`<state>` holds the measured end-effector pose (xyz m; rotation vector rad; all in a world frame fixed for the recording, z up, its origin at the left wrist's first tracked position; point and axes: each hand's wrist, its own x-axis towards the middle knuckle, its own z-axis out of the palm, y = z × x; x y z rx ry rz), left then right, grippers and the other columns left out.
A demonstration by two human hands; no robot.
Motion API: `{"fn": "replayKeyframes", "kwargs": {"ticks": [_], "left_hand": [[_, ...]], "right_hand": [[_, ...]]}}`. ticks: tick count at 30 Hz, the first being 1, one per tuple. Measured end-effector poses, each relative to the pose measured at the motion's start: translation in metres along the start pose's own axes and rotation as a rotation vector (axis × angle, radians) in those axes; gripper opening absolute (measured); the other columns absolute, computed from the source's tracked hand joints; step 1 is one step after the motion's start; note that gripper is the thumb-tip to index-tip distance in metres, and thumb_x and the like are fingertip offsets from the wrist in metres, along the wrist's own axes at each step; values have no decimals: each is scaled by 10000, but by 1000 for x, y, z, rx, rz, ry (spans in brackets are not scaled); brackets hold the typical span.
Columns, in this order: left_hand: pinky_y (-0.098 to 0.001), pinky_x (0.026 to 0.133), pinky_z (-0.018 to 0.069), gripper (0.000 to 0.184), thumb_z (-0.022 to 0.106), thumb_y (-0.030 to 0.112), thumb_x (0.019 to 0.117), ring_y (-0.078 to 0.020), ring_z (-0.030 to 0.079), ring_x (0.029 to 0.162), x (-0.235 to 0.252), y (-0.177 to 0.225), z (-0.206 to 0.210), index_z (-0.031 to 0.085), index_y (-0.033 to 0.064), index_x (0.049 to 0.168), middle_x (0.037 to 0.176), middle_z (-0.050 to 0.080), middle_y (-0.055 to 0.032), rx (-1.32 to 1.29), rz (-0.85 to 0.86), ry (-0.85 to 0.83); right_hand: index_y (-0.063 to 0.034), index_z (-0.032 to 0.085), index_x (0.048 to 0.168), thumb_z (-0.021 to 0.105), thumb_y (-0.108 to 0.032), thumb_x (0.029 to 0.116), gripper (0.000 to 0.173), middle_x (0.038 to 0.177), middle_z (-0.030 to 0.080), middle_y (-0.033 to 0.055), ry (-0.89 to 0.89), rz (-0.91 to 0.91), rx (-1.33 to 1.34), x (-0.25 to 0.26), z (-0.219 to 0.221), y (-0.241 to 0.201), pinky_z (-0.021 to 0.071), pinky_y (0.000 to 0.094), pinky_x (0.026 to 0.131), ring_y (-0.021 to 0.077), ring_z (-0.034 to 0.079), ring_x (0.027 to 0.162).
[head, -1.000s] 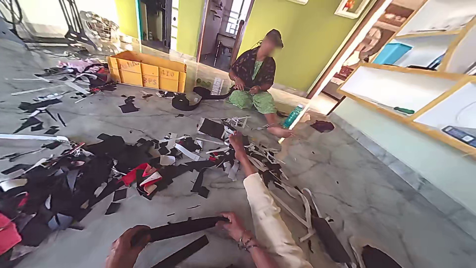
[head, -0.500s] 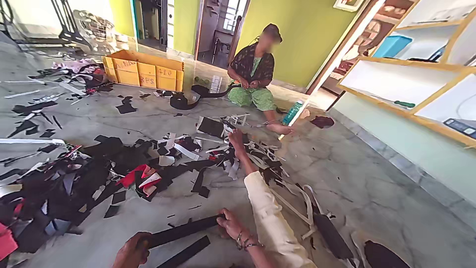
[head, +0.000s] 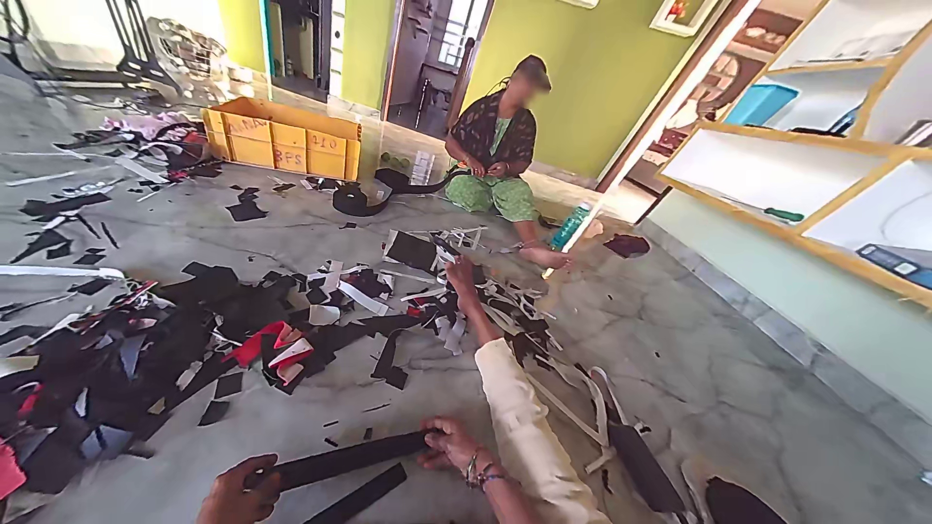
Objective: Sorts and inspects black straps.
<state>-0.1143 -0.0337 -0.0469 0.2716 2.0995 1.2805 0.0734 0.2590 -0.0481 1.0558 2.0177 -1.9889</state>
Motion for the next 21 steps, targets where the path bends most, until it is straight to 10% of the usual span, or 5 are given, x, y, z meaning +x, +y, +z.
{"fn": "replayKeyframes", "kwargs": {"ticks": [7, 13, 21], "left_hand": [[-496, 922, 553, 285, 645, 46, 979, -349, 712, 963, 5, -10, -2, 655, -86, 1231, 1124, 694, -279, 25, 0, 14], [-674, 1015, 435, 299, 700, 121, 940, -480, 646, 1136, 16, -18, 2, 710, -36, 1194, 1153, 706, -275, 235, 227, 177], [-671, 1027, 425, 281, 671, 19, 926, -566, 573, 1201, 17, -22, 9, 722, -45, 1195, 1153, 687, -323, 575, 385, 213]], "right_hand": [[83, 603, 1253, 618, -4, 991, 277, 1097, 673, 193, 150, -45, -7, 3, -1, 3, 594, 334, 773, 187, 696, 823], [53, 699, 1229, 708, -66, 940, 313, 1243, 694, 231, 355, -315, -371, 14, 2, 6, 471, 433, 1078, 314, 657, 1193], [2, 746, 1171, 680, -88, 939, 257, 1106, 737, 221, 376, -454, -897, 22, 11, 7, 441, 556, 1041, 435, 643, 1139]]}}
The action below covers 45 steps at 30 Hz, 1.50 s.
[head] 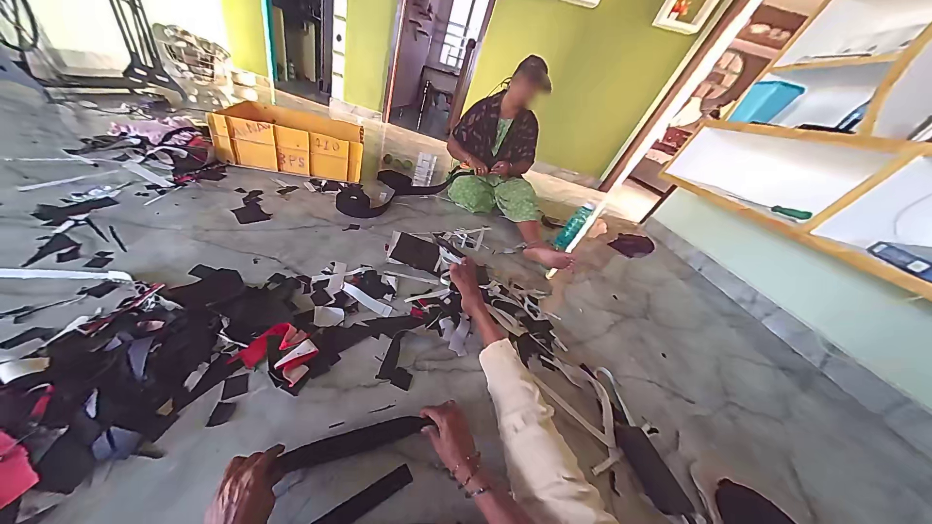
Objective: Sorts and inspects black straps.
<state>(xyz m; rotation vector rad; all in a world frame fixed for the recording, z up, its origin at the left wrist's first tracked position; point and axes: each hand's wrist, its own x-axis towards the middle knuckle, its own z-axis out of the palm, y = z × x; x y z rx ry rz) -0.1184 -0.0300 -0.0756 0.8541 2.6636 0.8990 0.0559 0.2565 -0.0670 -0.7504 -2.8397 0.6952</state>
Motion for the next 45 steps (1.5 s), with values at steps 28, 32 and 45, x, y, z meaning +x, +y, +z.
{"fn": "replayKeyframes", "kwargs": {"ticks": [28, 32, 45], "left_hand": [[-357, 1016, 504, 255, 662, 56, 918, -286, 697, 1060, -43, 137, -65, 667, -128, 1095, 1052, 720, -255, -401, 579, 636], [-269, 983, 499, 339, 661, 69, 932, -180, 671, 1061, -40, 127, -69, 580, -172, 1157, 1078, 686, -277, -463, 540, 673], [-275, 970, 524, 441, 585, 47, 957, -144, 667, 1079, -23, 106, -52, 472, -198, 1305, 1187, 653, -249, -635, 438, 653]], "right_hand": [[53, 780, 978, 784, -130, 840, 230, 1077, 725, 262, 84, -244, 265, -5, 69, -76, 459, 576, 1007, 455, 657, 1074], [50, 786, 945, 789, -127, 828, 212, 1093, 713, 269, 79, -247, 283, -6, 63, -78, 466, 575, 983, 461, 642, 1079], [84, 755, 1021, 784, -178, 836, 322, 1105, 700, 301, 76, -194, 193, -5, 77, -76, 441, 610, 1012, 492, 633, 1106]]}}
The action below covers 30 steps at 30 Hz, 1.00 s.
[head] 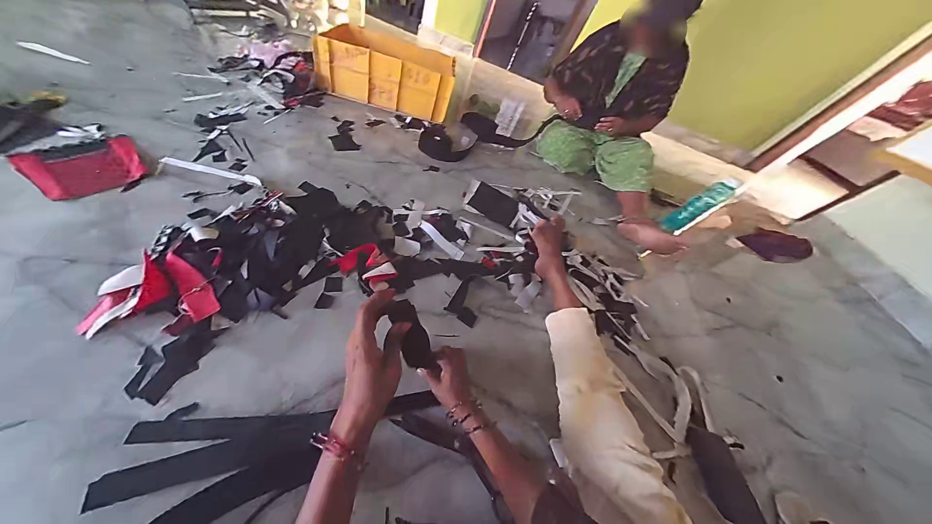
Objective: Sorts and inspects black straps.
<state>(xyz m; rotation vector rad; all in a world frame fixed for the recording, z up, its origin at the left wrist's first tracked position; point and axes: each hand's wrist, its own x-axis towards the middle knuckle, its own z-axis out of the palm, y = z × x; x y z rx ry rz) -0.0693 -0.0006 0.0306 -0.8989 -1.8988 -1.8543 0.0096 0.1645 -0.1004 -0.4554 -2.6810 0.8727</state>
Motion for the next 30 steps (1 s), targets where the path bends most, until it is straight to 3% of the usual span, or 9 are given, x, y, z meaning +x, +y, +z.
{"fn": "replayKeyframes", "kwargs": {"ticks": [7, 12, 15, 19, 23, 27, 29, 30], "left_hand": [[-231, 960, 527, 421, 617, 36, 944, -84, 673, 1056, -2, 1, 3, 466, -208, 1252, 1150, 666, -219, -34, 47, 113], [-230, 946, 555, 418, 653, -17, 901, -38, 678, 1045, -3, -2, 4, 463, -197, 1228, 1144, 674, -141, -186, 13, 219], [-264, 903, 589, 405, 631, -46, 897, -51, 694, 1002, 3, -8, -3, 450, -155, 1242, 1109, 693, -53, -317, -74, 294], [-316, 914, 592, 383, 607, -23, 924, -81, 706, 972, 4, -19, -16, 440, -59, 1267, 1034, 707, 10, -481, -222, 389], [-276, 891, 576, 350, 550, -68, 941, -49, 692, 938, 4, -29, -23, 448, -45, 1275, 1006, 698, 11, -552, -431, 481], [-304, 795, 594, 356, 477, -29, 1023, -107, 684, 878, 0, -48, -28, 417, -68, 1372, 1108, 634, -88, -596, -713, 565], [-267, 759, 560, 368, 444, 37, 1069, -87, 647, 865, -4, -58, -26, 387, -25, 1428, 1122, 600, -80, -624, -887, 592], [-246, 733, 548, 357, 431, 59, 1079, -70, 634, 829, -6, -63, -24, 385, -4, 1428, 1063, 599, -54, -640, -944, 605]], "right_hand": [[119, 744, 1012, 779, -145, 850, 312, 1154, 677, 319, -27, 33, 39, 2, -6, -1, 416, 595, 1046, 504, 598, 1151], [127, 736, 1045, 760, -81, 857, 282, 1153, 671, 340, 10, 36, 58, 1, -12, 0, 430, 575, 1053, 511, 603, 1154], [124, 725, 1080, 757, -51, 862, 281, 1135, 690, 322, 41, 77, 114, 0, -29, -1, 515, 555, 958, 461, 669, 1070], [113, 707, 1140, 729, -26, 880, 295, 1068, 732, 257, 101, 112, 256, -12, -55, 7, 600, 445, 849, 310, 744, 933], [129, 685, 1125, 684, 0, 878, 278, 973, 739, 147, 228, 137, 413, -18, -86, 0, 561, 196, 756, 38, 680, 786], [146, 599, 1203, 586, -30, 943, 314, 1090, 697, 131, 300, 47, 511, -13, -111, -30, 578, 191, 759, 20, 680, 839], [176, 571, 1187, 584, -32, 956, 311, 1027, 689, 147, 355, -69, 456, -7, -117, -45, 585, 207, 742, 37, 684, 812], [185, 572, 1172, 591, -41, 957, 312, 1006, 692, 158, 382, -141, 418, -4, -119, -51, 589, 213, 739, 48, 691, 809]]}}
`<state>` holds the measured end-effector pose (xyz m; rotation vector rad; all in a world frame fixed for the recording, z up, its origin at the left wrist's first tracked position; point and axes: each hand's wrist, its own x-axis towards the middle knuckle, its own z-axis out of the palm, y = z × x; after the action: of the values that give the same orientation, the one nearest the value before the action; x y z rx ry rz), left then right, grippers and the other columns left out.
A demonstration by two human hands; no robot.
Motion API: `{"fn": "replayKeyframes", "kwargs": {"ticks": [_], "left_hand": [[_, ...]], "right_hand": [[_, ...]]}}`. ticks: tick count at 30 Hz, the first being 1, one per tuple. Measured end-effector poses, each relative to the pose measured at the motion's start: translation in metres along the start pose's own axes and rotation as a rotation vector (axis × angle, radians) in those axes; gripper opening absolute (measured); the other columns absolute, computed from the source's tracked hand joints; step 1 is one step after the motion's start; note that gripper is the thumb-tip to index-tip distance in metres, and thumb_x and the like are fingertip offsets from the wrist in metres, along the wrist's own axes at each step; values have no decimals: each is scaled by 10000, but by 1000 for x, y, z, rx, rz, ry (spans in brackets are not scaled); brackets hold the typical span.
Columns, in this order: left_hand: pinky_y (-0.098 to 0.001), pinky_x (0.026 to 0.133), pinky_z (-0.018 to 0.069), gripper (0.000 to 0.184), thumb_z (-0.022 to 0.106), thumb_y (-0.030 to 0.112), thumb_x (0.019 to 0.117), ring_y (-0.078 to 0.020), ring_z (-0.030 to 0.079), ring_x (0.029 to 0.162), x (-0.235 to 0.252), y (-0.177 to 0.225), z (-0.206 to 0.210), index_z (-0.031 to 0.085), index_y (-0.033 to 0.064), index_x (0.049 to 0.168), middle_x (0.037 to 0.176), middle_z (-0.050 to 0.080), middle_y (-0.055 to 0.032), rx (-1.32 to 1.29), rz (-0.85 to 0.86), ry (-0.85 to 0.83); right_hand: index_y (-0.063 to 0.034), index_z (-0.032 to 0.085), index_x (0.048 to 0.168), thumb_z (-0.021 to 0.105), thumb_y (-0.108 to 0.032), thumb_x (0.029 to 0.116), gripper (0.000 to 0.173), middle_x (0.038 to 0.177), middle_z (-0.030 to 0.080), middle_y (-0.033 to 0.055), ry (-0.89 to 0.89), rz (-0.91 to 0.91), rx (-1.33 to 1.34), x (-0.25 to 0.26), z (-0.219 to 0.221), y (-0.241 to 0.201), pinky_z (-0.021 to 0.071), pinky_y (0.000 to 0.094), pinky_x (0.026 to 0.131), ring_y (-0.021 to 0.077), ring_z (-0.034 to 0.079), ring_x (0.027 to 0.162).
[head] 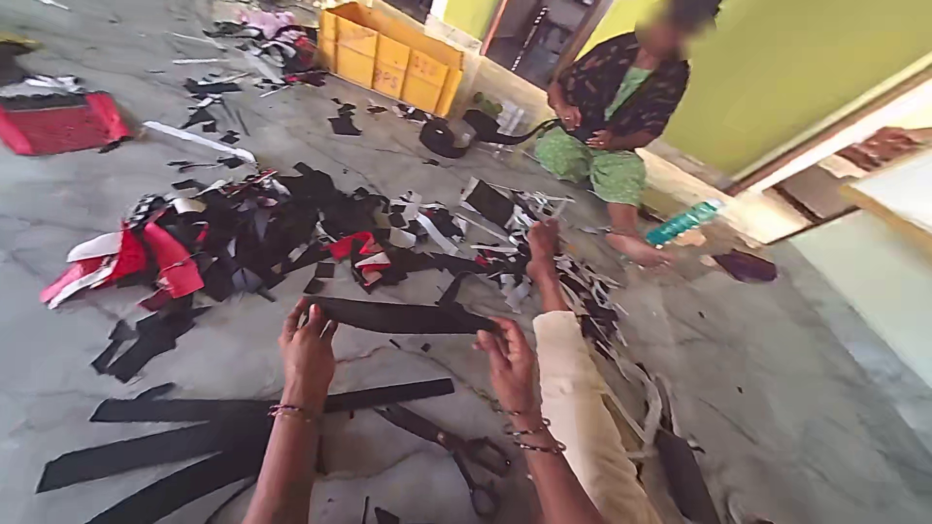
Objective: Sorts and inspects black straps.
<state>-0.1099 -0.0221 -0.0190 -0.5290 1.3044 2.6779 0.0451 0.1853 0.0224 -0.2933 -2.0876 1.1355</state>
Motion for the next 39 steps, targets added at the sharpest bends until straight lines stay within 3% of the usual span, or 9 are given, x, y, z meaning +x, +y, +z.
{"fn": "replayKeyframes", "kwargs": {"ticks": [3, 10, 17, 21, 24, 28, 36, 38, 39], "left_hand": [[-200, 624, 528, 215, 399, 71, 1090, -32, 585, 660, 8, -13, -3, 434, 42, 1300, 851, 572, 20, -49, -90, 37], [-183, 553, 490, 128, 367, 101, 1099, -29, 526, 572, 2, -34, -1, 492, 85, 1073, 734, 535, 41, -44, -257, -24], [-224, 593, 501, 120, 372, 111, 1096, -65, 539, 644, -8, -46, 9, 476, 69, 1140, 834, 525, -8, -24, -391, -60], [-262, 666, 511, 192, 366, 128, 1108, -99, 561, 732, -13, -52, 13, 470, 35, 1240, 912, 529, -41, -14, -437, -88], [-255, 626, 508, 148, 380, 130, 1104, -90, 549, 680, -13, -54, 15, 479, 51, 1181, 852, 522, -28, -25, -440, -86], [-274, 661, 513, 195, 384, 144, 1106, -111, 565, 736, -18, -51, 17, 476, 44, 1245, 920, 538, -54, -40, -461, -92], [-289, 622, 545, 245, 358, 243, 1115, -120, 609, 653, -24, -39, 24, 502, 67, 1206, 829, 611, -41, 1, -525, -147], [-331, 674, 548, 287, 384, 252, 1108, -151, 634, 744, -25, -37, 23, 498, 55, 1283, 928, 627, -73, 131, -509, -191], [-364, 737, 535, 347, 401, 260, 1101, -174, 638, 859, -25, -34, 20, 476, 45, 1364, 1070, 638, -107, 219, -473, -231]], "right_hand": [[178, 597, 1147, 644, -78, 942, 332, 1060, 690, 174, 33, -189, -6, 10, 8, -17, 586, 196, 814, 50, 700, 908], [130, 488, 1284, 708, -112, 899, 506, 1059, 714, 81, 132, -411, 0, 16, 15, -43, 558, 167, 890, -15, 682, 972], [-99, 521, 1307, 748, -184, 908, 466, 1106, 715, -19, 182, -537, -59, 14, 16, -61, 563, 195, 928, -3, 685, 1028], [-79, 603, 1170, 739, -171, 920, 299, 1082, 705, 0, 169, -650, -107, 13, 19, -72, 549, 176, 937, -2, 668, 1056], [-93, 660, 1081, 717, -145, 935, 166, 1063, 703, -11, 151, -726, -113, 13, 24, -78, 545, 171, 937, 19, 661, 1072], [-95, 708, 1073, 713, -129, 935, 142, 1058, 720, -17, 163, -753, -93, 17, 26, -82, 552, 179, 935, 27, 671, 1062], [-111, 721, 1052, 723, -97, 905, 148, 1049, 716, -41, 250, -698, -11, 32, 20, -94, 555, 167, 910, 11, 663, 1047], [-133, 729, 1070, 727, -102, 904, 169, 1072, 714, -58, 260, -685, 13, 37, 11, -96, 560, 177, 915, 7, 662, 1056], [-146, 734, 1081, 727, -103, 904, 182, 1089, 716, -60, 260, -677, 23, 39, 6, -97, 566, 189, 918, 14, 666, 1059]]}}
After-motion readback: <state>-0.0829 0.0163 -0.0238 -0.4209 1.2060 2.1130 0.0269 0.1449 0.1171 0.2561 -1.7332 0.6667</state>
